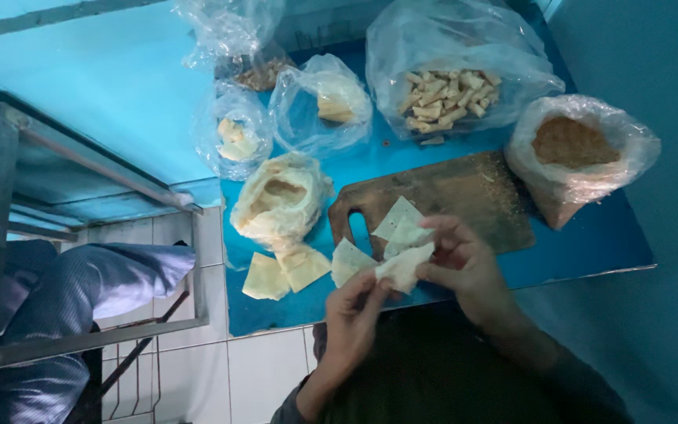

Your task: The person sits at a small table and folds square dough wrappers around a filling one at a time, pressing the edges closed by hand. The folded pieces are placed into a plastic bag with other finished pieces, and the person reaches into the bag of filling between folds.

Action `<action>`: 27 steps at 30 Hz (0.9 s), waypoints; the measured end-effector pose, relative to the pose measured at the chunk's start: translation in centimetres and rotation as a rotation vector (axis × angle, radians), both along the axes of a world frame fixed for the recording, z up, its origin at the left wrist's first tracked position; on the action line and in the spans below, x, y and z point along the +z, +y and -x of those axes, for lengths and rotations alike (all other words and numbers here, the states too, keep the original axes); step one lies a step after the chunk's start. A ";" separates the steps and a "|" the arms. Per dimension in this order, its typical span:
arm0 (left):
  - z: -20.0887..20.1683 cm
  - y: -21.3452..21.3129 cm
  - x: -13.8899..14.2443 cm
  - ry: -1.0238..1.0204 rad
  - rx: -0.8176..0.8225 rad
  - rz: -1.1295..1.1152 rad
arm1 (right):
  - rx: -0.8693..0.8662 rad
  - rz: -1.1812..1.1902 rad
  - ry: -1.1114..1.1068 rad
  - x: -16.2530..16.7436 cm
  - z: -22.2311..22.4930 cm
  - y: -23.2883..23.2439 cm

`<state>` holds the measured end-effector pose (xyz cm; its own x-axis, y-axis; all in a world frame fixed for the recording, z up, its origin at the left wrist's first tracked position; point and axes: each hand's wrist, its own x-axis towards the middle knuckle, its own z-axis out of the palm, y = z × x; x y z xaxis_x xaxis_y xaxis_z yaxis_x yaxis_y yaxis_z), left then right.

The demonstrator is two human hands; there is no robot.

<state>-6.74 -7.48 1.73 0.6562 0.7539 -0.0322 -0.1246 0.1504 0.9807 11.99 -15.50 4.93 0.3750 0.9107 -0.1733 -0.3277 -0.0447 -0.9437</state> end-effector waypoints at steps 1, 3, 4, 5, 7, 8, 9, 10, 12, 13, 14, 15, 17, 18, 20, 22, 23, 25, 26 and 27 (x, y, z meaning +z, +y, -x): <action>-0.1 0.0 0.3 -0.018 0.006 0.036 | 0.015 -0.034 -0.017 -0.2 0.0 -0.2; 0.1 0.1 1.0 -0.051 -0.030 -0.026 | 0.043 -0.101 -0.050 -0.4 -0.3 -0.6; 0.2 0.3 1.2 -0.067 -0.047 -0.057 | 0.067 -0.095 -0.064 -0.4 -0.5 -0.7; 0.1 0.4 1.4 -0.102 -0.039 -0.069 | 0.092 -0.089 -0.077 -0.5 -0.7 -0.7; 0.0 0.5 1.3 -0.172 -0.020 -0.095 | 0.122 -0.093 -0.074 -0.6 -1.1 -0.7; -0.1 0.5 1.1 -0.126 -0.006 -0.055 | 0.127 -0.102 -0.058 -0.7 -1.2 -0.6; -0.3 0.5 0.8 -0.080 0.005 -0.015 | 0.130 -0.112 -0.042 -0.8 -1.3 -0.6; -0.5 0.6 0.5 -0.035 0.016 0.025 | 0.135 -0.100 -0.024 -0.9 -1.4 -0.6; -0.8 1.0 -0.2 -0.049 0.005 0.042 | 0.143 -0.074 0.012 -1.1 -1.6 -0.8; -0.9 1.1 -0.4 -0.056 -0.001 0.050 | 0.168 -0.096 0.039 -1.2 -1.7 -0.9; -0.9 1.4 -0.6 -0.017 -0.043 0.013 | 0.193 -0.117 0.066 -1.3 -1.9 -1.1; -0.8 1.7 -0.6 0.022 -0.086 -0.022 | 0.216 -0.137 0.094 -1.5 -2.0 -1.4; -0.7 2.2 -0.5 0.088 -0.133 -0.094 | 0.203 -0.054 -0.026 -1.8 -2.2 -1.6; -0.7 2.4 -0.2 0.113 -0.133 -0.134 | 0.198 -0.013 -0.088 -2.0 -2.2 -1.7; -1.1 2.7 0.4 0.131 -0.124 -0.175 | 0.167 -0.007 -0.159 -2.4 -2.1 -1.6; -1.6 2.9 1.0 0.117 -0.106 -0.174 | 0.117 0.035 -0.248 -2.6 -2.0 -1.5; -1.9 2.9 1.3 0.174 -0.077 -0.237 | 0.080 0.075 -0.299 -2.6 -1.9 -1.4; -2.5 2.7 1.9 0.292 -0.016 -0.362 | 0.024 0.127 -0.473 -2.6 -1.7 -1.1; -2.8 2.4 2.2 0.271 0.031 -0.481 | 0.004 0.138 -0.598 -2.6 -1.5 -1.0; -3.1 2.0 2.3 0.248 0.076 -0.600 | -0.017 0.149 -0.723 -2.5 -1.4 -0.9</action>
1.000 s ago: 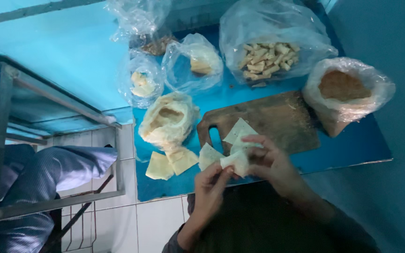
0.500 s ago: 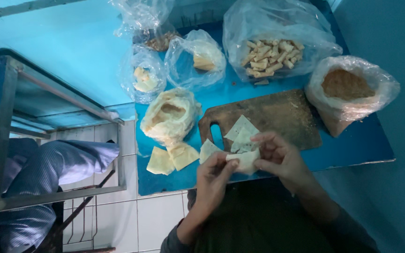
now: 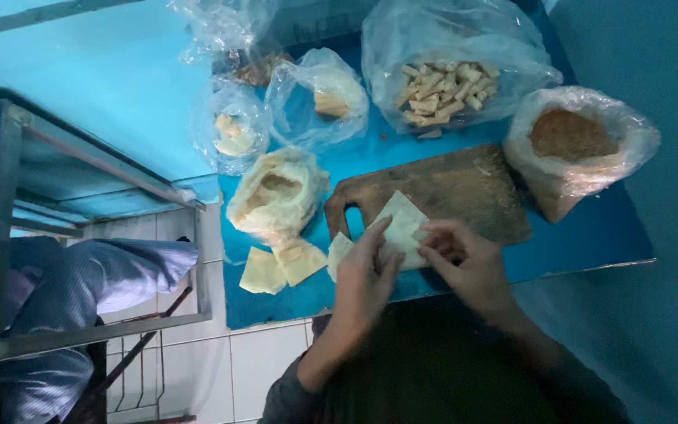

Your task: The person sits at a small table and folds square dough wrappers around a filling one at a time, pressing the edges closed by hand. The folded pieces are placed into a plastic bag with other finished pieces, and the person reaches into the bag of filling between folds.

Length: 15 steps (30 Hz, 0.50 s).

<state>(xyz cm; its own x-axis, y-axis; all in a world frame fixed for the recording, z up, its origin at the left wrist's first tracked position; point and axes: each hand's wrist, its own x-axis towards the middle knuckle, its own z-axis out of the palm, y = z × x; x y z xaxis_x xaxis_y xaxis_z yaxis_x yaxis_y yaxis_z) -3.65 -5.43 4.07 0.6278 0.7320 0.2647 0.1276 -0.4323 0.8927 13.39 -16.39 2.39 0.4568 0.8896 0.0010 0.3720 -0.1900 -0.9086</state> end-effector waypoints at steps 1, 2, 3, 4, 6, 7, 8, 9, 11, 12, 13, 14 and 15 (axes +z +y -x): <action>-0.3 -0.2 0.2 -0.029 0.020 -0.125 | -0.008 -0.050 -0.035 0.1 0.2 0.1; -0.5 -0.4 0.3 -0.007 0.038 -0.125 | -0.016 -0.100 -0.071 0.2 0.3 0.1; -0.6 -0.6 0.5 0.015 0.057 -0.123 | -0.023 -0.149 -0.107 0.3 0.4 0.2; -0.7 -0.8 0.5 0.038 0.075 -0.122 | -0.030 -0.157 -0.136 0.4 0.5 0.2; -0.7 -1.1 0.5 0.095 0.076 -0.239 | -0.044 -0.167 -0.191 0.6 0.7 0.2; -0.7 -1.2 0.4 0.121 0.076 -0.298 | -0.030 -0.138 -0.231 0.7 0.7 0.2; -1.0 -1.3 0.3 0.151 0.066 -0.310 | -0.016 -0.109 -0.270 0.7 0.7 0.1; -1.2 -1.3 0.1 0.181 0.056 -0.321 | -0.002 -0.080 -0.308 0.8 0.7 0.1; -1.5 -1.4 -0.3 0.223 0.051 -0.361 | 0.000 -0.073 -0.333 0.8 0.7 0.2; -1.6 -1.5 -0.5 0.235 0.056 -0.390 | -0.001 -0.070 -0.346 0.8 0.8 0.2; -1.6 -1.5 -0.7 0.247 0.060 -0.419 | -0.005 -0.084 -0.372 0.9 0.9 0.2; -1.6 -1.6 -0.9 0.291 0.059 -0.447 | -0.007 -0.099 -0.398 1.0 1.0 0.3; -1.5 -1.6 -1.0 0.335 0.060 -0.475 | -0.008 -0.114 -0.424 1.1 1.1 0.3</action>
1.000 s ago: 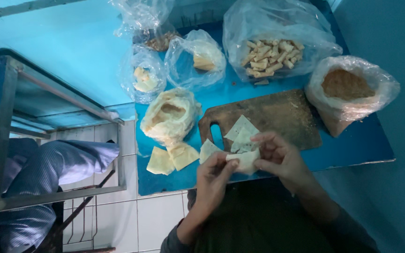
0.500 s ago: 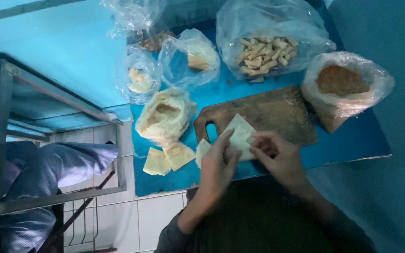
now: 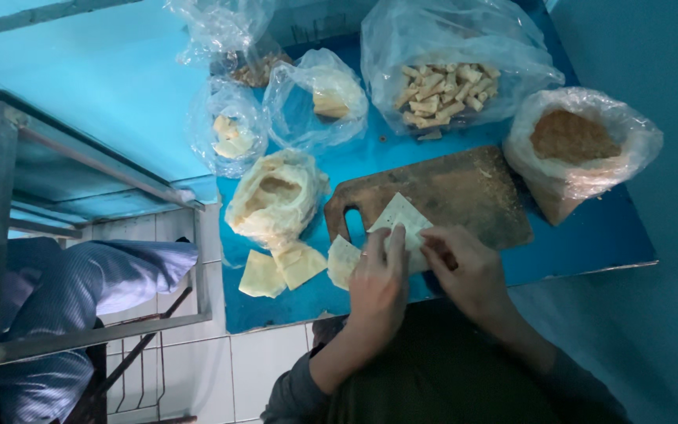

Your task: The person sits at a small table and folds square dough wrappers around a filling one at a time, pressing the edges closed by hand. The folded pieces are placed into a plastic bag with other finished pieces, and the person reaches into the bag of filling between folds.

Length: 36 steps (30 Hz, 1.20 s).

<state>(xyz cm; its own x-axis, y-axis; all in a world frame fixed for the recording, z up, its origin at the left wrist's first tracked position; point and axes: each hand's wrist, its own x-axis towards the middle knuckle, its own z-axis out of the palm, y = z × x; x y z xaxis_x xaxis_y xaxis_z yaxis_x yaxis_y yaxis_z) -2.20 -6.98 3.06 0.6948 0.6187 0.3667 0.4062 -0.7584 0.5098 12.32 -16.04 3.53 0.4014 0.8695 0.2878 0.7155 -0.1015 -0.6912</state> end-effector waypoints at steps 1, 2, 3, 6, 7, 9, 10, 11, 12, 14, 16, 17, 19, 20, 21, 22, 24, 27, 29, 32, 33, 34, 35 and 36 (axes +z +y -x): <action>0.1 0.0 -0.2 0.044 0.007 -0.026 | -0.021 0.038 -0.066 0.2 0.1 0.1; 0.1 0.0 -0.3 0.047 0.010 -0.103 | -0.042 0.075 -0.132 0.5 0.2 0.2; 0.2 0.0 -0.5 0.050 0.013 -0.180 | -0.064 0.113 -0.199 1.0 0.1 0.2; 0.4 0.2 -1.3 0.104 -0.017 -0.336 | -0.017 0.027 -0.291 3.0 -0.5 0.6; 0.4 0.4 -1.6 0.131 -0.036 -0.377 | 0.008 0.090 -0.273 3.9 -1.0 0.9; 0.5 0.7 -2.4 0.076 -0.069 -0.331 | 0.051 0.215 -0.242 5.9 -2.4 1.6; 0.4 0.9 -2.7 0.047 -0.087 -0.306 | 0.109 0.157 -0.334 6.9 -3.0 2.2; 0.2 1.0 -3.0 0.026 -0.083 -0.302 | 0.167 0.099 -0.426 7.9 -3.5 3.0; 0.0 1.0 -3.3 0.005 -0.078 -0.296 | 0.225 0.041 -0.517 8.7 -3.8 4.0; -0.3 1.0 -3.7 -0.041 -0.072 -0.294 | 0.370 0.071 -0.592 9.9 -4.1 7.2; -0.3 0.9 -4.0 -0.086 -0.073 -0.295 | 0.487 0.087 -0.630 10.4 -3.7 10.8; -0.4 0.9 -4.1 -0.100 -0.078 -0.288 | 0.532 0.089 -0.627 10.3 -3.1 12.8; -0.6 0.9 -4.2 -0.128 -0.085 -0.275 | 0.692 -0.127 -0.762 9.6 -1.7 16.7; -0.7 0.9 -4.3 -0.109 -0.089 -0.289 | 0.702 -0.152 -0.823 8.9 -0.6 18.4; -0.8 0.9 -4.3 -0.089 -0.092 -0.303 | 0.710 -0.179 -0.883 8.2 0.5 19.8; -0.8 1.0 -4.4 -0.068 -0.097 -0.316 | 0.712 -0.160 -1.001 7.5 1.4 20.9; -1.4 1.0 -4.4 -0.116 -0.108 -0.318 | 0.707 -0.118 -1.238 6.3 2.6 22.3; -1.7 0.7 -4.3 -0.131 -0.085 -0.311 | 0.708 0.023 -1.433 5.1 3.4 22.9; -1.7 0.6 -4.2 -0.127 -0.083 -0.306 | 0.719 0.050 -1.449 4.7 3.5 22.9; -1.6 0.6 -3.9 -0.118 -0.105 -0.294 | 0.732 -0.061 -1.327 4.6 3.3 23.1; -1.6 0.6 -3.9 -0.106 -0.107 -0.290 | 0.735 -0.124 -1.261 4.7 3.1 23.3; -1.6 0.6 -3.9 -0.092 -0.109 -0.285 | 0.748 -0.094 -1.179 4.7 3.0 23.5; -1.6 0.6 -3.8 -0.096 -0.107 -0.271 | 0.760 -0.065 -1.096 4.8 2.7 23.8; -1.6 0.6 -3.8 -0.099 -0.104 -0.257 | 0.771 -0.037 -1.015 4.9 2.5 24.1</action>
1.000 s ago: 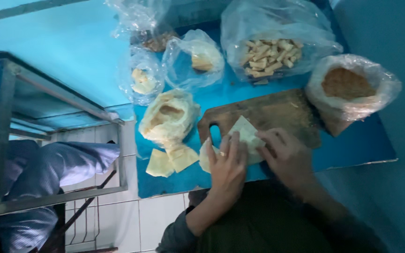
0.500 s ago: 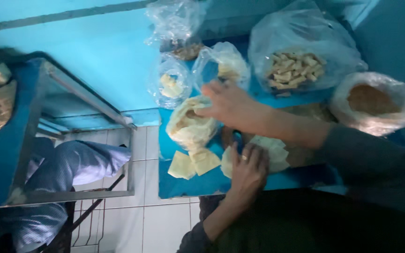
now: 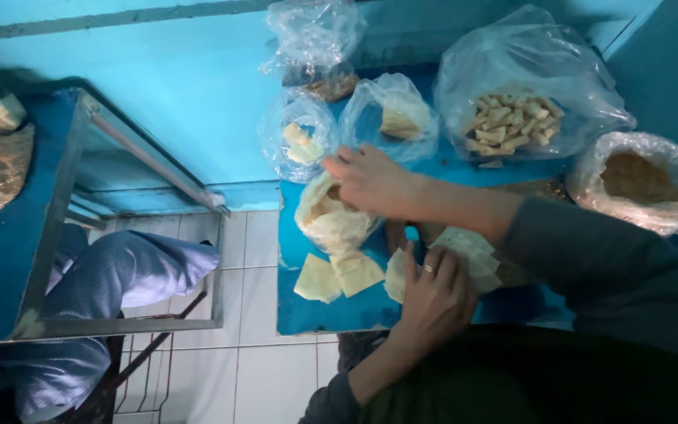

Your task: The person sits at a small table and folds square dough wrappers around a filling one at a time, pressing the edges closed by hand. The folded pieces are placed into a plastic bag with other finished pieces, and the person reaches into the bag of filling between folds.

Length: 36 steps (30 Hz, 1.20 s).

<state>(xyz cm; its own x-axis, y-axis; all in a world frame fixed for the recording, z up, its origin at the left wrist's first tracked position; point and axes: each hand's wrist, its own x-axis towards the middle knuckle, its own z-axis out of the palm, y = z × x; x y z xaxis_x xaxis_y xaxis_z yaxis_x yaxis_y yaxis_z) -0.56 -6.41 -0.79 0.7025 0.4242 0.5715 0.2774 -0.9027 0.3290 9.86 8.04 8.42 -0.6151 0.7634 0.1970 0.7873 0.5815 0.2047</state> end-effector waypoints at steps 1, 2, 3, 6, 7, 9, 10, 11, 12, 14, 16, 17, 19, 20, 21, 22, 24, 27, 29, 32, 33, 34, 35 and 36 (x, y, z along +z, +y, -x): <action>0.0 0.0 0.0 -0.003 0.002 0.014 | 0.010 0.086 0.072 0.1 -0.3 0.3; 0.0 0.0 -0.1 -0.001 -0.003 0.012 | 0.019 0.172 0.146 0.2 -0.7 0.7; 0.1 0.0 -0.1 0.001 -0.006 0.011 | 0.029 0.259 0.220 0.2 -1.1 1.0; 0.2 0.2 -0.3 0.091 -0.004 -0.018 | 0.051 0.445 0.481 0.4 -2.2 1.5; 0.3 0.3 -0.4 0.134 -0.005 -0.031 | 0.058 0.500 0.525 0.5 -2.7 1.5; 0.4 0.3 -0.4 0.111 0.012 -0.029 | 0.064 0.611 0.619 0.6 -4.0 0.9; 0.5 0.2 -0.3 0.100 0.014 -0.024 | 0.074 0.648 0.683 0.8 -5.0 -0.2; 0.7 0.1 -0.2 0.086 0.016 -0.003 | 0.084 0.685 0.747 1.1 -6.4 -1.7; 0.8 0.0 0.0 0.072 0.021 0.017 | 0.097 0.719 0.809 1.4 -7.8 -3.2; 1.1 -0.1 0.2 0.052 0.026 0.017 | -0.023 0.714 0.801 1.4 -9.8 -7.1; 1.3 0.0 0.5 0.040 0.033 -0.023 | -0.025 0.630 0.748 1.4 -11.8 -11.3; 1.3 0.0 0.6 0.039 0.023 -0.021 | -0.083 0.548 0.690 1.0 -12.1 -13.0; 1.4 0.1 0.6 0.035 0.001 -0.018 | -0.200 0.381 0.569 0.0 -11.9 -15.7; 1.5 0.1 0.6 0.023 0.000 -0.028 | -0.230 0.299 0.504 -0.6 -11.6 -16.8; 1.6 0.1 0.6 0.011 0.000 -0.039 | -0.258 0.216 0.438 -1.0 -11.3 -17.8; 1.8 0.1 0.6 0.001 0.000 -0.049 | -0.286 0.135 0.373 -1.4 -10.9 -18.6; 1.9 0.0 0.5 -0.029 0.004 -0.062 | -0.258 -0.008 0.244 -2.2 -10.0 -19.5; 2.0 -0.1 0.4 -0.029 0.025 -0.063 | -0.241 -0.094 0.138 -2.8 -9.0 -20.5; 2.0 -0.1 0.5 -0.012 0.035 -0.056 | -0.237 -0.105 0.056 -3.1 -8.7 -20.8; 1.9 0.0 0.8 0.017 0.027 -0.037 | -0.241 -0.134 -0.082 -3.1 -8.7 -20.7; 1.9 -0.1 0.9 0.027 0.023 -0.023 | -0.246 -0.147 -0.098 -3.1 -8.8 -20.6; 2.0 -0.1 1.1 0.036 0.020 -0.009 | -0.250 -0.161 -0.114 -3.0 -9.0 -20.3; 2.0 -0.1 1.2 0.022 0.035 -0.032 | -0.266 -0.185 -0.136 -2.8 -9.2 -20.0; 1.9 -0.1 1.3 0.006 0.050 -0.054 | -0.284 -0.210 -0.159 -2.6 -9.5 -19.7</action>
<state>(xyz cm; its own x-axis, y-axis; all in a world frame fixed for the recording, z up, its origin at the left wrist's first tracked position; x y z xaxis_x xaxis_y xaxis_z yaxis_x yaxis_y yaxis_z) -2.51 -6.47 0.49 0.6848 0.4271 0.5904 0.3243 -0.9042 0.2780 19.35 -11.61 5.81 -0.4204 0.8610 0.2863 0.8599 0.2775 0.4284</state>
